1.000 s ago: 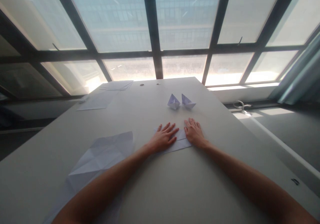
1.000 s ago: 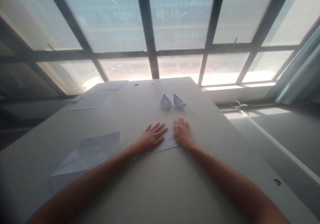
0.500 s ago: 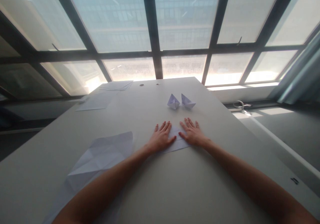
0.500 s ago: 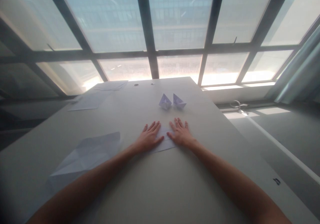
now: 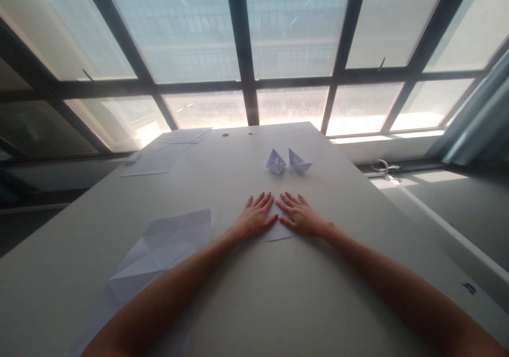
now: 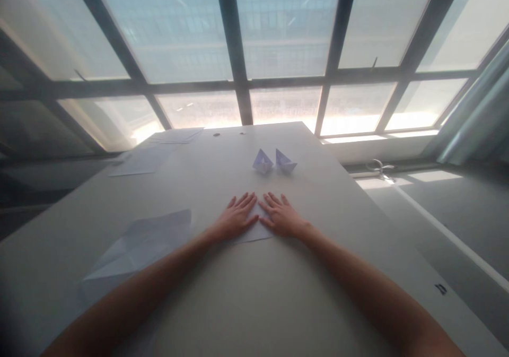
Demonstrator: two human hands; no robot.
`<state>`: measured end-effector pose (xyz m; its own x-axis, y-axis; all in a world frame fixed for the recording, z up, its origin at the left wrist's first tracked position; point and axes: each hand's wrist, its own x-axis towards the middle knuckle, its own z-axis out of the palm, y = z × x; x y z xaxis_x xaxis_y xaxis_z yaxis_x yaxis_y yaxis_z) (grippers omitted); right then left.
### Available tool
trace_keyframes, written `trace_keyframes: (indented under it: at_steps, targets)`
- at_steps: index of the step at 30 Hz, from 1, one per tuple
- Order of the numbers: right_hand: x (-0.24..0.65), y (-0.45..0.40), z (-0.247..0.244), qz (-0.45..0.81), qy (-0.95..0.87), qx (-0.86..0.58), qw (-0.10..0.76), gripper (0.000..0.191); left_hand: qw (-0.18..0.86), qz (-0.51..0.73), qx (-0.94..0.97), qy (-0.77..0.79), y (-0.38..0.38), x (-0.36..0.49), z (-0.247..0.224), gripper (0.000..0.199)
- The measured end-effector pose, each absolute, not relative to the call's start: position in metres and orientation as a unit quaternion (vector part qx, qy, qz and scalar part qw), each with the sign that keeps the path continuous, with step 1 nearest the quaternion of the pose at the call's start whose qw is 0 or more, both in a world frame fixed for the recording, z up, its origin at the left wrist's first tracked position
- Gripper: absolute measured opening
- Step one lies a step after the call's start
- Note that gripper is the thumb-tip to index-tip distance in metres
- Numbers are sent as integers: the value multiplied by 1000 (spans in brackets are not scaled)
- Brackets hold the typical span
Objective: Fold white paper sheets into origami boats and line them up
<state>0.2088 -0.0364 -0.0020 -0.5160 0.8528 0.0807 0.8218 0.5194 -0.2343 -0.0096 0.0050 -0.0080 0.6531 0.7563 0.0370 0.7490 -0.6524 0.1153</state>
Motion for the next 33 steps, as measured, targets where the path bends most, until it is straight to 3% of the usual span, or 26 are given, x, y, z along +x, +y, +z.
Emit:
trace_keyframes:
  at_steps: [11, 33]
  targets:
    - [206, -35, -6, 79, -843, -525, 87, 67, 39, 47, 897, 438, 4, -8, -5, 57]
    - [216, -25, -25, 15, -736, -663, 137, 50, 39, 52, 897, 438, 7, -9, -9, 55]
